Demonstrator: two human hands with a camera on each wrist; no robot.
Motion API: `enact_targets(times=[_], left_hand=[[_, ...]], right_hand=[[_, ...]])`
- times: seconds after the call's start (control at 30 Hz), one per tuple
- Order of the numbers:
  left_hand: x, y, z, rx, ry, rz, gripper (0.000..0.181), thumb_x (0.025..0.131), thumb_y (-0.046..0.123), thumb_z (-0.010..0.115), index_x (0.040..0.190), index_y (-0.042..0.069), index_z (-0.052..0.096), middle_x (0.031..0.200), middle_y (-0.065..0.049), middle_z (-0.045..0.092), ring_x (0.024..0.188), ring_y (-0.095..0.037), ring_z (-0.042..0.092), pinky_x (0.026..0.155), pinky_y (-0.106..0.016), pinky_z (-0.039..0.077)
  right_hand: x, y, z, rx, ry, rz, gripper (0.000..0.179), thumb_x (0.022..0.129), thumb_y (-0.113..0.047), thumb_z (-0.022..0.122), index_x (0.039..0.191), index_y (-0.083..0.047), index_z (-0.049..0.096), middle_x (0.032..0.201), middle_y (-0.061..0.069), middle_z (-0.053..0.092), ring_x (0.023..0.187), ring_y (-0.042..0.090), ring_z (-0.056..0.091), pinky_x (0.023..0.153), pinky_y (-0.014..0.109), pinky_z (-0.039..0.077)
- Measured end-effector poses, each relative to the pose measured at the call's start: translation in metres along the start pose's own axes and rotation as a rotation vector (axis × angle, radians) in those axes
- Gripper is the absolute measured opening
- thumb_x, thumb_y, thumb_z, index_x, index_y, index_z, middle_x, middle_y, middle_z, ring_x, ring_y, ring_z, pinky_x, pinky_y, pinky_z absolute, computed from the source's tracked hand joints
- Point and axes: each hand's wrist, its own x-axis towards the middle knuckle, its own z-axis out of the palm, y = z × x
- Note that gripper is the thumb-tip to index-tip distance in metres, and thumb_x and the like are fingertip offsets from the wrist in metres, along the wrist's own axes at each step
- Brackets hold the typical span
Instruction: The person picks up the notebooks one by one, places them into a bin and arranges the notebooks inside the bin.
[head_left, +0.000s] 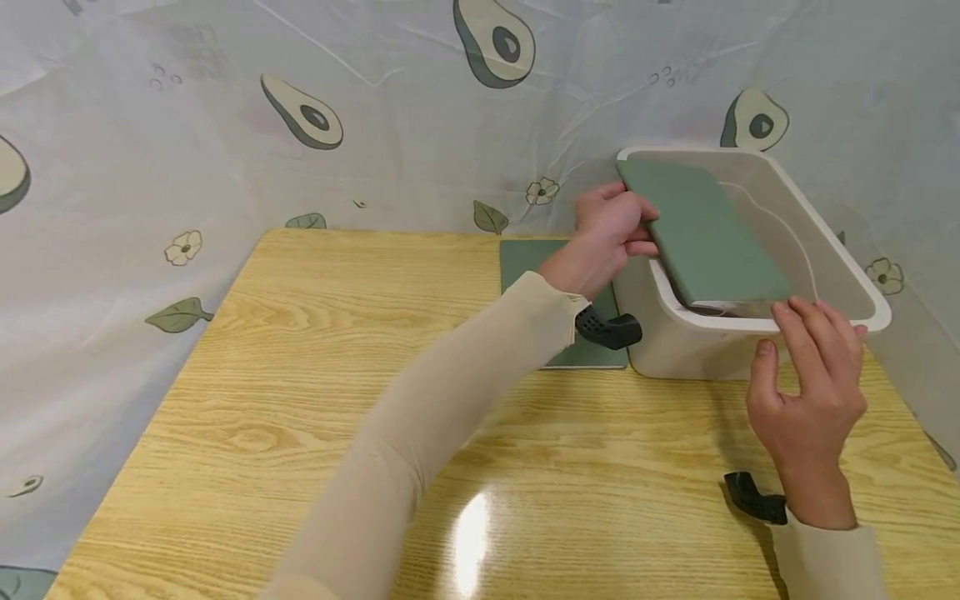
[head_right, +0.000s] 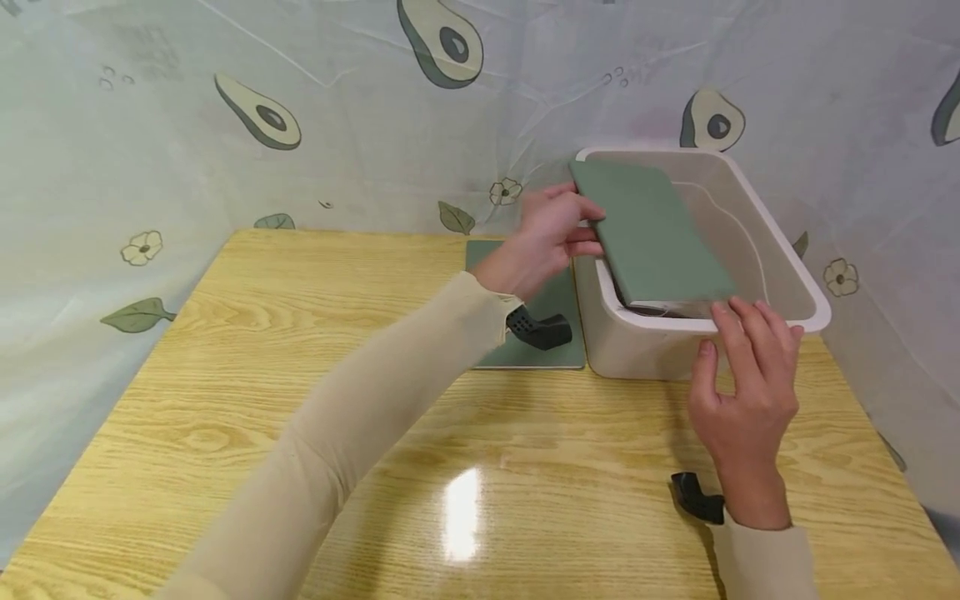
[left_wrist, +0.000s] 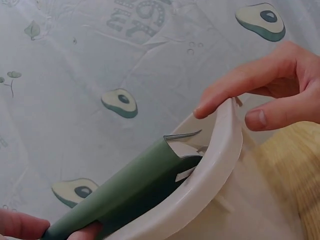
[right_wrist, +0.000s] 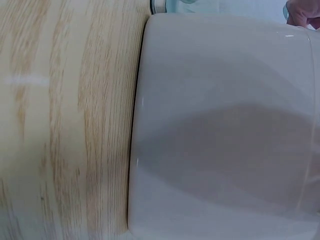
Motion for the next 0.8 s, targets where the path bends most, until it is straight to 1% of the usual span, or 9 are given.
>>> enact_targets(times=[0.1,0.17,0.2,0.27,0.33,0.4,0.5,0.67,0.8], left_hand=[[0.000,-0.002,0.007,0.019,0.036,0.009,0.036,0.084,-0.020,0.062,0.109,0.006,0.071,0.077,-0.019,0.076,0.078,-0.037,0.080,0.045,-0.037,0.056],[-0.001,-0.003,0.011,0.028,0.066,0.020,0.040,0.083,-0.020,0.062,0.112,0.006,0.071,0.074,-0.018,0.074,0.071,-0.033,0.079,0.044,-0.036,0.055],[-0.001,-0.003,0.013,0.036,0.082,0.026,0.041,0.083,-0.020,0.062,0.114,0.006,0.071,0.070,-0.016,0.071,0.064,-0.029,0.076,0.043,-0.035,0.054],[-0.002,-0.004,0.018,0.051,0.106,0.037,0.041,0.083,-0.020,0.062,0.115,0.005,0.072,0.064,-0.010,0.063,0.050,-0.021,0.062,0.039,-0.031,0.048],[-0.004,-0.005,0.022,0.073,0.126,0.041,0.040,0.083,-0.019,0.063,0.114,0.005,0.072,0.062,-0.006,0.056,0.044,-0.017,0.050,0.037,-0.027,0.043],[-0.006,-0.006,0.026,0.094,0.133,0.046,0.037,0.083,-0.019,0.063,0.111,0.004,0.072,0.064,-0.004,0.052,0.042,-0.017,0.045,0.036,-0.026,0.042],[-0.008,-0.007,0.033,0.145,0.147,0.050,0.034,0.082,-0.018,0.065,0.106,0.006,0.072,0.068,-0.003,0.052,0.041,-0.018,0.046,0.035,-0.026,0.042],[-0.009,-0.010,0.041,0.277,0.158,0.071,0.031,0.082,-0.015,0.069,0.103,0.009,0.073,0.071,-0.001,0.054,0.042,-0.017,0.050,0.036,-0.026,0.046],[-0.007,-0.012,0.045,0.387,0.172,0.083,0.023,0.084,-0.011,0.069,0.091,0.010,0.070,0.072,0.000,0.055,0.040,-0.016,0.051,0.037,-0.027,0.048]], right_hand=[[0.001,0.000,-0.001,-0.002,0.001,-0.004,0.033,0.095,-0.014,0.063,0.122,-0.003,0.079,0.126,0.022,0.075,0.128,0.048,0.064,0.124,0.058,0.040],[0.001,-0.001,-0.001,0.003,0.004,-0.005,0.033,0.095,-0.014,0.063,0.121,-0.003,0.079,0.125,0.022,0.076,0.127,0.048,0.064,0.123,0.058,0.040],[0.001,-0.001,0.000,0.007,0.006,-0.005,0.032,0.095,-0.013,0.063,0.121,-0.003,0.079,0.125,0.022,0.076,0.127,0.048,0.064,0.123,0.058,0.041],[0.001,-0.001,0.000,0.012,0.009,-0.005,0.032,0.095,-0.013,0.064,0.121,-0.003,0.079,0.125,0.023,0.076,0.127,0.049,0.064,0.123,0.058,0.041],[0.002,-0.002,0.000,0.018,0.011,-0.004,0.032,0.095,-0.012,0.064,0.120,-0.002,0.079,0.125,0.023,0.076,0.126,0.049,0.064,0.122,0.058,0.041],[0.001,-0.002,0.000,0.022,0.012,-0.004,0.031,0.095,-0.012,0.064,0.120,-0.002,0.080,0.124,0.023,0.076,0.126,0.049,0.064,0.122,0.057,0.042],[0.001,-0.001,0.000,0.017,0.004,-0.004,0.032,0.095,-0.012,0.064,0.121,-0.002,0.079,0.125,0.023,0.075,0.127,0.049,0.064,0.123,0.057,0.041],[0.001,0.002,-0.002,0.000,-0.022,-0.005,0.033,0.095,-0.014,0.064,0.123,-0.003,0.079,0.128,0.022,0.075,0.129,0.047,0.063,0.124,0.059,0.039],[0.000,0.003,-0.003,-0.016,-0.038,-0.007,0.034,0.096,-0.016,0.063,0.124,-0.004,0.078,0.129,0.022,0.074,0.130,0.048,0.063,0.125,0.060,0.037]])
